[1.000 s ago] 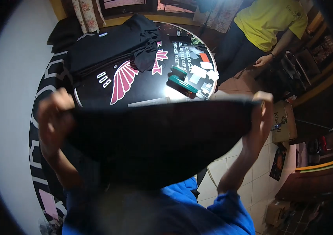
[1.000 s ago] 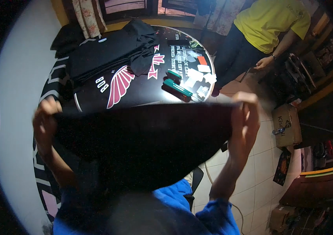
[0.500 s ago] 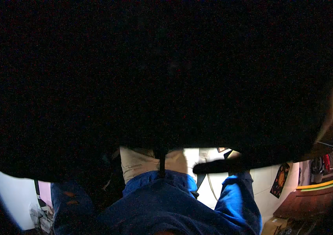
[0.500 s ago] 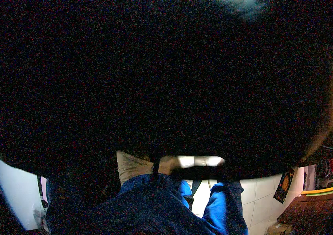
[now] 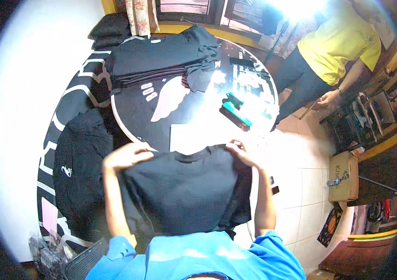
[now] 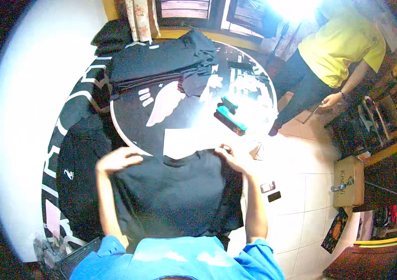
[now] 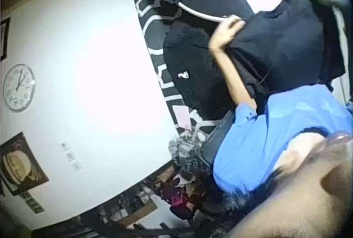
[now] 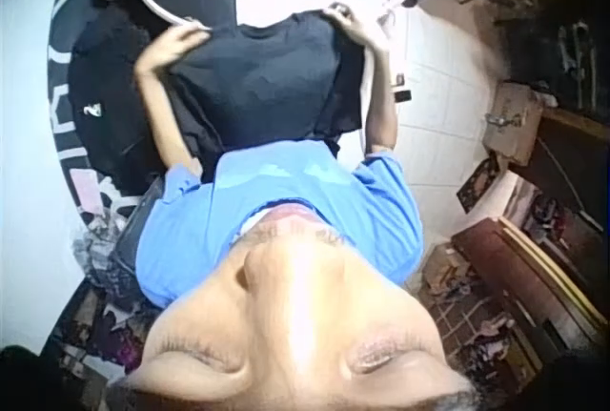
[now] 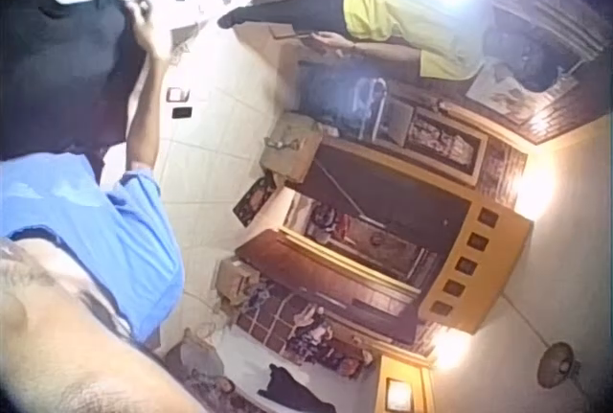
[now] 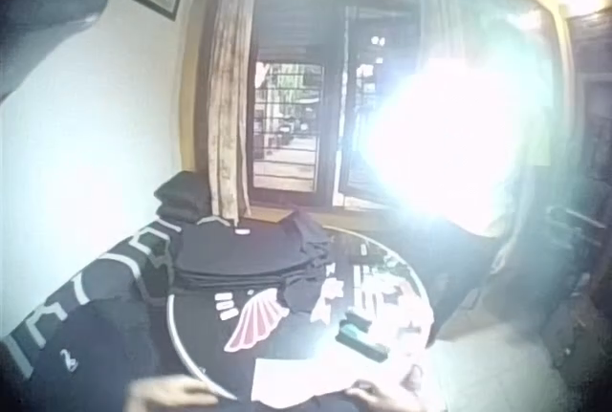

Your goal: The person is attaching tags to t-shirts and folding them on a round table.

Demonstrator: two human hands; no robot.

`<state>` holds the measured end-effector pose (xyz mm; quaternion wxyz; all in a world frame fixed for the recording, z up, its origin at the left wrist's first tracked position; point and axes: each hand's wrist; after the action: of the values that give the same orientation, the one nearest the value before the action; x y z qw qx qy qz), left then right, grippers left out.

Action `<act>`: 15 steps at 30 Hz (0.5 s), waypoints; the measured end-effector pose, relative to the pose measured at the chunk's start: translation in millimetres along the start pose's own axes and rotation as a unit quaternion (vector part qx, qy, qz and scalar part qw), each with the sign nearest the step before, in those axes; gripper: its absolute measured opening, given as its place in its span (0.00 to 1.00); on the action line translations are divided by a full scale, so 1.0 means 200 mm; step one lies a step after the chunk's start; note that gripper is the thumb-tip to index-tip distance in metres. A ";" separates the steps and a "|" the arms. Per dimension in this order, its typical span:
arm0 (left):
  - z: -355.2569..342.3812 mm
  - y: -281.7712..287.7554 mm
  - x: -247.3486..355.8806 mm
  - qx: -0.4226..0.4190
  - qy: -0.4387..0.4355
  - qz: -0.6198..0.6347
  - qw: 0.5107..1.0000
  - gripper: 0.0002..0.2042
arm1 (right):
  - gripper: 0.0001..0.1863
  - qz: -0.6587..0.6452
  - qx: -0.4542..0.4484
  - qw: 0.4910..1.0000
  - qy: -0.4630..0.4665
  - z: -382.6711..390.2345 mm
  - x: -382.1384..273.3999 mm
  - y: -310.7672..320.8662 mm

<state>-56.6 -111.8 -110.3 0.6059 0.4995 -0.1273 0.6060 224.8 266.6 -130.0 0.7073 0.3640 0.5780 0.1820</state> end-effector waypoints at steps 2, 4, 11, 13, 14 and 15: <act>-0.12 -0.23 -0.21 0.068 -0.014 -0.005 0.998 0.18 | 0.16 -0.054 0.036 0.996 0.053 -0.04 0.10 -0.23; -0.24 -0.36 -0.30 0.136 -0.060 0.046 0.988 0.19 | 0.14 -0.015 0.128 0.987 0.091 -0.07 0.18 -0.40; -0.45 -0.55 -0.24 0.184 -0.109 0.033 0.976 0.16 | 0.11 -0.049 0.243 0.966 0.070 -0.17 0.19 -0.60; -0.42 -0.56 -0.26 0.210 -0.118 0.033 0.970 0.15 | 0.10 -0.033 0.255 0.961 0.100 -0.17 0.18 -0.64; -0.40 -0.56 -0.31 0.220 -0.116 0.052 0.967 0.14 | 0.11 -0.040 0.249 0.962 0.103 -0.17 0.15 -0.65; -0.38 -0.56 -0.36 0.234 -0.112 0.072 0.963 0.14 | 0.11 -0.051 0.232 0.966 0.101 -0.18 0.12 -0.67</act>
<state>-11.2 -71.6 -250.8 0.4090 0.6813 -0.0846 0.6012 175.2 204.2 -245.4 0.5497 0.4679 0.6907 0.0425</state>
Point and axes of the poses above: each hand's wrist, its own z-axis away from the middle knuckle, its own y-axis out of the back of the hand, x = y × z, and after that the axes turned 11 degrees about y, right-handed
